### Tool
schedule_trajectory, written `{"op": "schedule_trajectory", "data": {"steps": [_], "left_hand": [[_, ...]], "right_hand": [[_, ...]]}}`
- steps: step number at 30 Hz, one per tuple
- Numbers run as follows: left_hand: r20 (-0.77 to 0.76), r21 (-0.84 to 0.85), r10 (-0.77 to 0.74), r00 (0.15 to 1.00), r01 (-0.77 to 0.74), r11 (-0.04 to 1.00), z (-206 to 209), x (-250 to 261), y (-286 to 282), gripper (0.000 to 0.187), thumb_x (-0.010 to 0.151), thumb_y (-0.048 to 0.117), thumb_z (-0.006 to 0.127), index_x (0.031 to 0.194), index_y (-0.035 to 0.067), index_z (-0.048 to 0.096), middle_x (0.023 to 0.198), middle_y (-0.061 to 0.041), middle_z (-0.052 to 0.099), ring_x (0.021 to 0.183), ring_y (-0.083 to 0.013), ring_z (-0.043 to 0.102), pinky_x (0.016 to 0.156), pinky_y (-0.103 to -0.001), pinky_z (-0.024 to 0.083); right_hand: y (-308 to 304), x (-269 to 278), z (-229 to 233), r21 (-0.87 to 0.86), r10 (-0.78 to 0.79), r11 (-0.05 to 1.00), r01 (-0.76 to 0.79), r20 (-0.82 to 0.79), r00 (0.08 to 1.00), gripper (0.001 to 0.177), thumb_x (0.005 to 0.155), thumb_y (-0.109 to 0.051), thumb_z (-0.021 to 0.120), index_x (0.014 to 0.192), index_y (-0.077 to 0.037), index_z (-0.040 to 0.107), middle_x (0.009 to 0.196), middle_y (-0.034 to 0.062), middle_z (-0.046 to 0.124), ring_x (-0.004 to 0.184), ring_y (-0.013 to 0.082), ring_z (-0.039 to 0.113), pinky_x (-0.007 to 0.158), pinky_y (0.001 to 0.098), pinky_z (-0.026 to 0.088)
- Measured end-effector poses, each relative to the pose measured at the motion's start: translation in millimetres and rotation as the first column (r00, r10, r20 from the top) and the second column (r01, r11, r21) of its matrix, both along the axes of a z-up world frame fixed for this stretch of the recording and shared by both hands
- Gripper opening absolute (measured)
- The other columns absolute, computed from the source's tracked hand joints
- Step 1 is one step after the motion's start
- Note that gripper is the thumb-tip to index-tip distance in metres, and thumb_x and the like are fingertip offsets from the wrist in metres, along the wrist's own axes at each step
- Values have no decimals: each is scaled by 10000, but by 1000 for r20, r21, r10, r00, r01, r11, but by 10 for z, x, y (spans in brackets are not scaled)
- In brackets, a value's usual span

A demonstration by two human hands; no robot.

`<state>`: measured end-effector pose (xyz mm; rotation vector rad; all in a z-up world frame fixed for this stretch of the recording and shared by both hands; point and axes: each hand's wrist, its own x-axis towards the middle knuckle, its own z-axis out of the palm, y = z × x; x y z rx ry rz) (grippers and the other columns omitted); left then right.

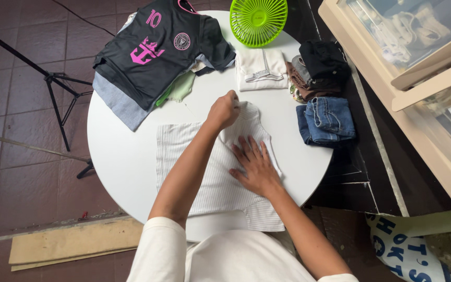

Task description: The person folds a white long-sleeved shirt, a striped tank top, and a black jersey on a round table.

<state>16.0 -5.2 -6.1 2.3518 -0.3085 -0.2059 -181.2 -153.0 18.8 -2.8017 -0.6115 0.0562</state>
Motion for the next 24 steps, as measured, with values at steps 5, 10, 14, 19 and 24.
{"op": "schedule_trajectory", "data": {"steps": [5,10,14,19,24], "left_hand": [[43,-553,-123,991,126,824,516,-142,41,500,801,52,666,1282,74,530,1285,-200,649,1246,-368,596,1021,-442,471],[256,-248,-26,966,92,964,721,-422,315,570,797,58,716,1338,70,538,1327,-188,609,1304,-399,511,1094,-475,430],[279,129,-35,960,-1,992,482,-787,761,463,904,182,669,1350,119,565,1409,-139,585,1409,-392,461,1160,-565,358],[244,407,-48,969,-57,912,145,-1031,1283,588,1014,455,523,1494,124,448,1606,-174,341,1512,-410,222,1194,-627,145],[238,456,-70,969,-48,889,15,-1124,1505,660,1031,557,386,1600,227,326,1690,-104,219,1564,-331,131,1232,-599,64]], "right_hand": [[5,101,-50,-33,-18,999,17,-28,999,794,986,-670,376,1617,-202,261,1691,117,160,1554,349,86,1228,581,7],[-5,235,-49,59,-37,998,37,9,999,767,978,-625,449,1586,-168,351,1673,145,204,1543,363,111,1206,605,52],[-6,352,0,130,-69,990,59,79,994,564,968,-463,590,1453,-177,548,1551,141,429,1467,357,317,1183,588,210],[2,709,-49,241,-158,961,133,84,984,360,973,-296,644,1298,-142,639,1342,102,603,1350,292,513,1142,493,376],[45,1000,-185,202,-90,978,58,157,984,495,998,-348,593,1430,-109,548,1513,167,484,1459,355,383,1190,528,268]]}}
